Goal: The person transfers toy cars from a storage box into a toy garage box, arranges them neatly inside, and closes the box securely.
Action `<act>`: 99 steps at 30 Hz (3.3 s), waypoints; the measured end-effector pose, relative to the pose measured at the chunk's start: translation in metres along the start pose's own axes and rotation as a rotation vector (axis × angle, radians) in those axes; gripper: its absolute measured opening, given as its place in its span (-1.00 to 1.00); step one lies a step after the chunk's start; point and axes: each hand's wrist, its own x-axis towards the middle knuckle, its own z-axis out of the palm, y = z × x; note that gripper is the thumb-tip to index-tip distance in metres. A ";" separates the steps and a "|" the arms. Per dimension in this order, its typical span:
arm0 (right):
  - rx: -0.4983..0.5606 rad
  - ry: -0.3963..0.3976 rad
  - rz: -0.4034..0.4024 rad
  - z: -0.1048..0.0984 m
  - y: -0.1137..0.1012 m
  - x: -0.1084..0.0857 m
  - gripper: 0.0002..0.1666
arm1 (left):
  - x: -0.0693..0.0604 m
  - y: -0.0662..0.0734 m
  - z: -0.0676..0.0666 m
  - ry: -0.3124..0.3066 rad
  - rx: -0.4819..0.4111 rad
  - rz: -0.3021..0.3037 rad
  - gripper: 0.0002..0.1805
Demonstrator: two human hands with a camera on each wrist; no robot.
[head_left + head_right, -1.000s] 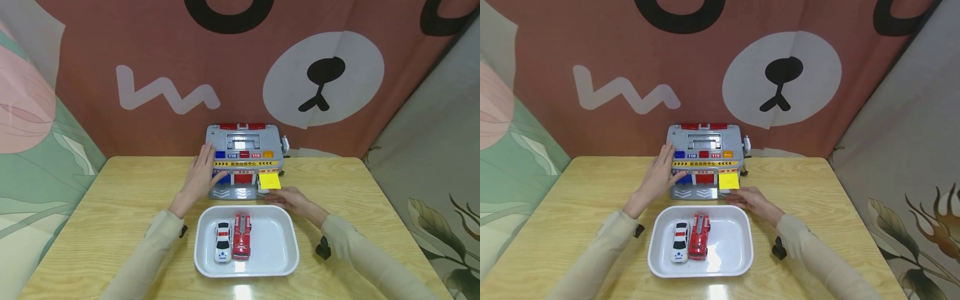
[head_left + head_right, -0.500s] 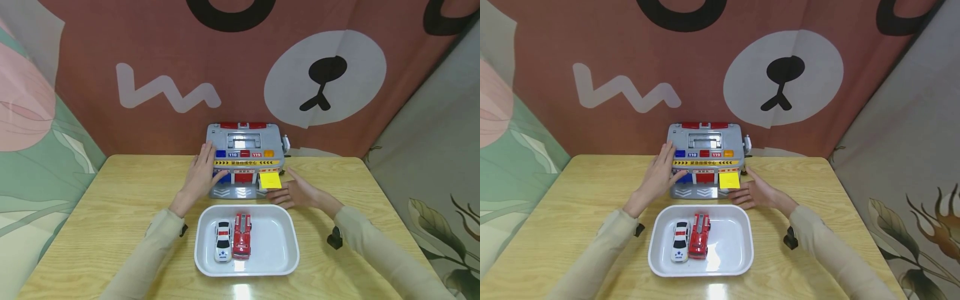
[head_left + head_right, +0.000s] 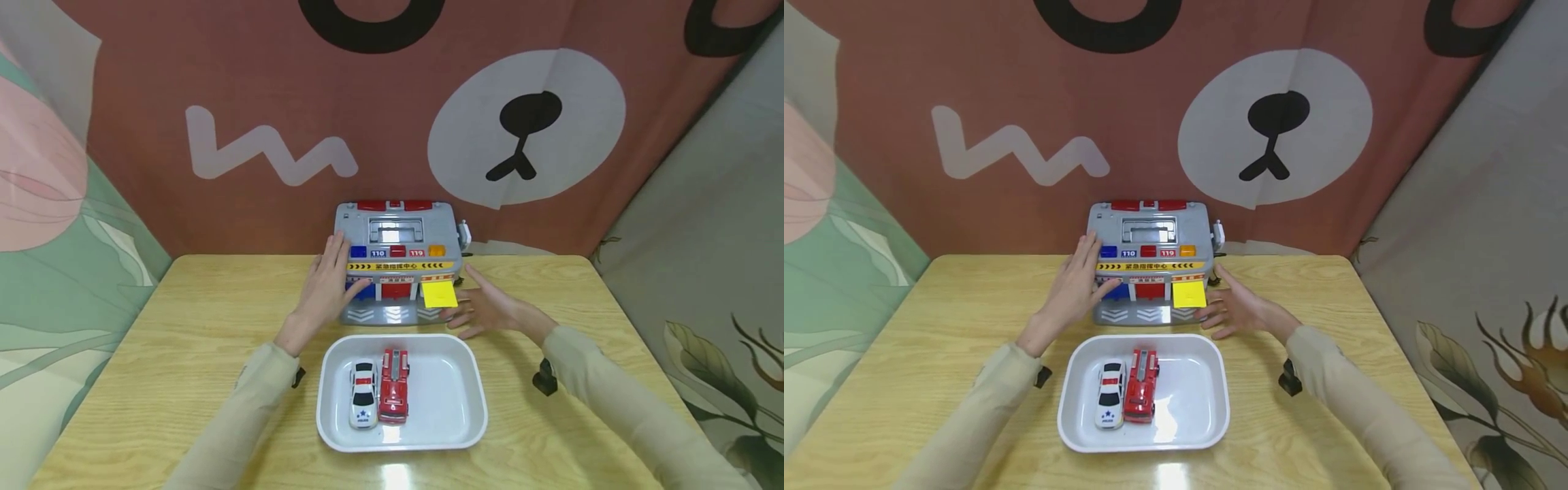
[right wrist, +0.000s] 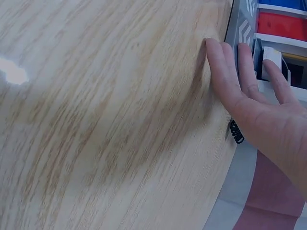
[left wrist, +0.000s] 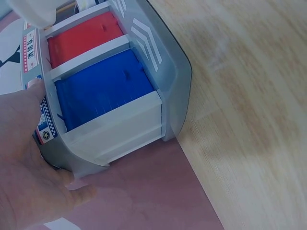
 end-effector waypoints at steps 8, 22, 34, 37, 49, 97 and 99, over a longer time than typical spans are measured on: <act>-0.031 0.018 0.002 0.001 -0.005 0.004 0.18 | 0.002 -0.003 0.000 0.012 -0.007 -0.002 -0.01; 0.042 -0.064 -0.068 0.006 -0.005 -0.002 0.17 | 0.007 -0.002 -0.003 0.041 0.004 0.009 -0.02; 0.086 -0.067 -0.119 0.000 0.013 -0.020 0.16 | 0.003 -0.001 0.001 0.027 -0.001 0.013 -0.03; 0.034 -0.039 -0.120 0.001 0.008 -0.025 0.11 | 0.003 -0.001 0.001 0.023 0.004 0.010 -0.03; -0.439 0.509 -0.405 0.021 -0.028 -0.041 -0.37 | 0.001 -0.004 0.002 0.035 0.014 0.016 -0.04; -1.731 0.777 -0.649 0.075 -0.044 0.019 0.02 | 0.002 -0.005 0.011 0.057 -0.011 0.036 -0.06; -1.799 0.811 -0.661 0.072 -0.042 0.023 0.04 | 0.002 -0.006 0.011 0.056 0.002 0.044 -0.06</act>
